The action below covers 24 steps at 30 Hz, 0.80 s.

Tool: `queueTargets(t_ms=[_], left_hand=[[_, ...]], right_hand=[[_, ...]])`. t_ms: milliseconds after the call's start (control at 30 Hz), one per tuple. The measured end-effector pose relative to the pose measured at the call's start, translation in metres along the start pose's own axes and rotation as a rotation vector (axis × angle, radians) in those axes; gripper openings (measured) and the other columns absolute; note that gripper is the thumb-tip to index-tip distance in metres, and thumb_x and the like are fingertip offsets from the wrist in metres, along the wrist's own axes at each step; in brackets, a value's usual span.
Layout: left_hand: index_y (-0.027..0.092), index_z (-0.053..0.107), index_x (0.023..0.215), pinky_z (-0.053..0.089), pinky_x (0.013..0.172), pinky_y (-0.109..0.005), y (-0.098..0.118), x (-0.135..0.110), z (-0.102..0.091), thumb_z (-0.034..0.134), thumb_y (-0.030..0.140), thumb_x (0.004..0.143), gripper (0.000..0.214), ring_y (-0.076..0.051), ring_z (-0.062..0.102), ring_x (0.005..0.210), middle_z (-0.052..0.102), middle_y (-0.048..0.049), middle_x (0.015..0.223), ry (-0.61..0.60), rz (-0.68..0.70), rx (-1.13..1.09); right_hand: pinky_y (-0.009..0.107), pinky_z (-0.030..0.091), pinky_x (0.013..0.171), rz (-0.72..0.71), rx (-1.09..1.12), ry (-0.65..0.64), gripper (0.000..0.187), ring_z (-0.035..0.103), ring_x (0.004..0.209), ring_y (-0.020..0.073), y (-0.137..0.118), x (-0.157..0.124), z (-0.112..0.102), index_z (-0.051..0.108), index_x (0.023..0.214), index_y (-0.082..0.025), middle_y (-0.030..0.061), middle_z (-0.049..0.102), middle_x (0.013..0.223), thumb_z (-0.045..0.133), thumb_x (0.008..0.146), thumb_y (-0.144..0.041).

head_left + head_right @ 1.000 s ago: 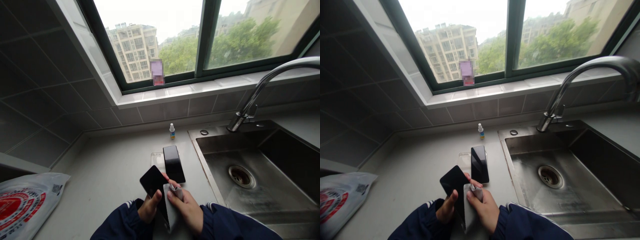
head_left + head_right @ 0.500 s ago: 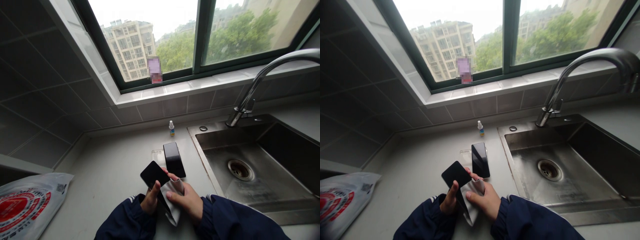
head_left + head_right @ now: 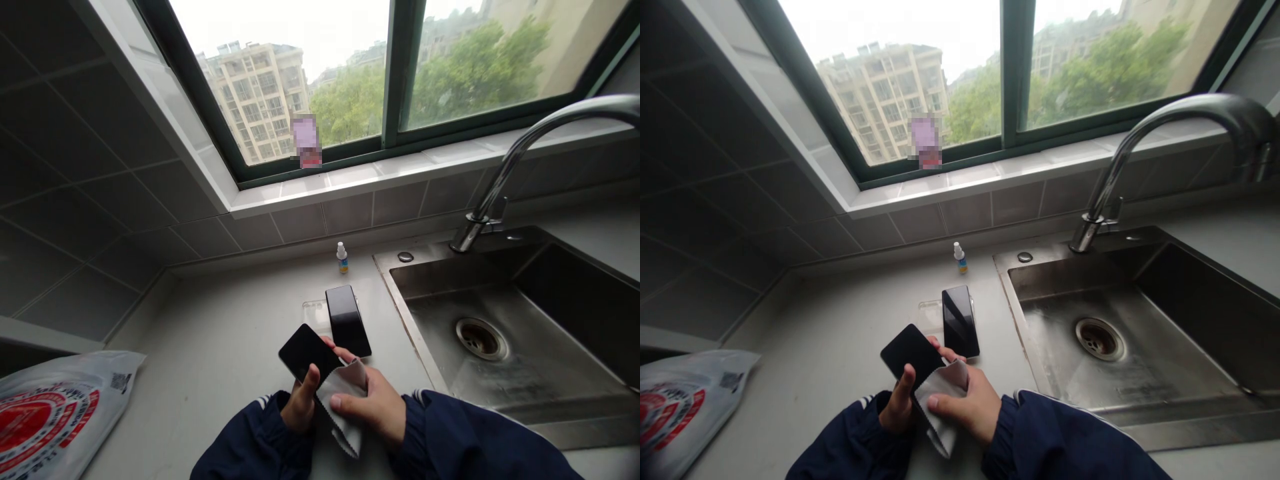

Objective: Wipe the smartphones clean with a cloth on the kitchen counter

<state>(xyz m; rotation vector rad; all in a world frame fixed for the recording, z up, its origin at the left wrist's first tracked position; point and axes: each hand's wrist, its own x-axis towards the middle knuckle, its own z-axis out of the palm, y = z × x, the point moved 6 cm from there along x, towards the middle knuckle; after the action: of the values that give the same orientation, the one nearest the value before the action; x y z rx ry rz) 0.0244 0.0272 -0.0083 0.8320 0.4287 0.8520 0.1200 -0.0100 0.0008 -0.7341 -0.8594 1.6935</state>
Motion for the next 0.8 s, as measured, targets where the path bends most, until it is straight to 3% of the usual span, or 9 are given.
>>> queueTargets(t_ms=[233,400,633,800], left_hand=[[0.026,0.047,0.120,0.034,0.106,-0.058,0.017,0.003,0.018,0.051,0.059,0.085,0.049,-0.038,0.053,0.119,0.062,-0.0110,0.114,-0.068,0.149,0.149],[0.027,0.045,0.124,0.032,0.107,-0.061,0.018,0.002,0.015,0.056,0.063,0.081,0.057,-0.037,0.053,0.119,0.062,-0.0106,0.117,-0.083,0.154,0.245],[0.028,0.045,0.122,0.038,0.103,-0.060,0.018,0.003,0.022,0.063,0.063,0.075,0.061,-0.036,0.055,0.117,0.063,-0.0105,0.117,-0.102,0.155,0.229],[0.029,0.044,0.123,0.035,0.107,-0.058,0.015,0.002,0.023,0.068,0.059,0.073,0.063,-0.035,0.052,0.122,0.060,-0.0101,0.122,-0.123,0.126,0.179]], right_hand=[[0.045,0.028,0.115,-0.109,-0.075,0.030,0.088,0.037,0.139,0.0291,-0.009,0.000,0.003,0.047,0.138,-0.024,0.0093,0.040,0.150,0.089,0.061,-0.028],[0.046,0.033,0.112,-0.074,-0.071,0.052,0.081,0.050,0.130,0.0302,-0.007,0.000,0.001,0.050,0.134,-0.021,0.0118,0.048,0.144,0.088,0.064,-0.030],[0.046,0.036,0.110,-0.051,-0.058,0.098,0.069,0.053,0.127,0.0300,-0.006,-0.002,0.000,0.052,0.132,-0.019,0.0129,0.052,0.140,0.082,0.072,-0.036],[0.047,0.037,0.109,-0.005,-0.117,0.215,0.056,0.056,0.122,0.0316,-0.003,-0.002,-0.009,0.061,0.125,-0.017,0.0116,0.061,0.130,0.075,0.078,-0.046]])
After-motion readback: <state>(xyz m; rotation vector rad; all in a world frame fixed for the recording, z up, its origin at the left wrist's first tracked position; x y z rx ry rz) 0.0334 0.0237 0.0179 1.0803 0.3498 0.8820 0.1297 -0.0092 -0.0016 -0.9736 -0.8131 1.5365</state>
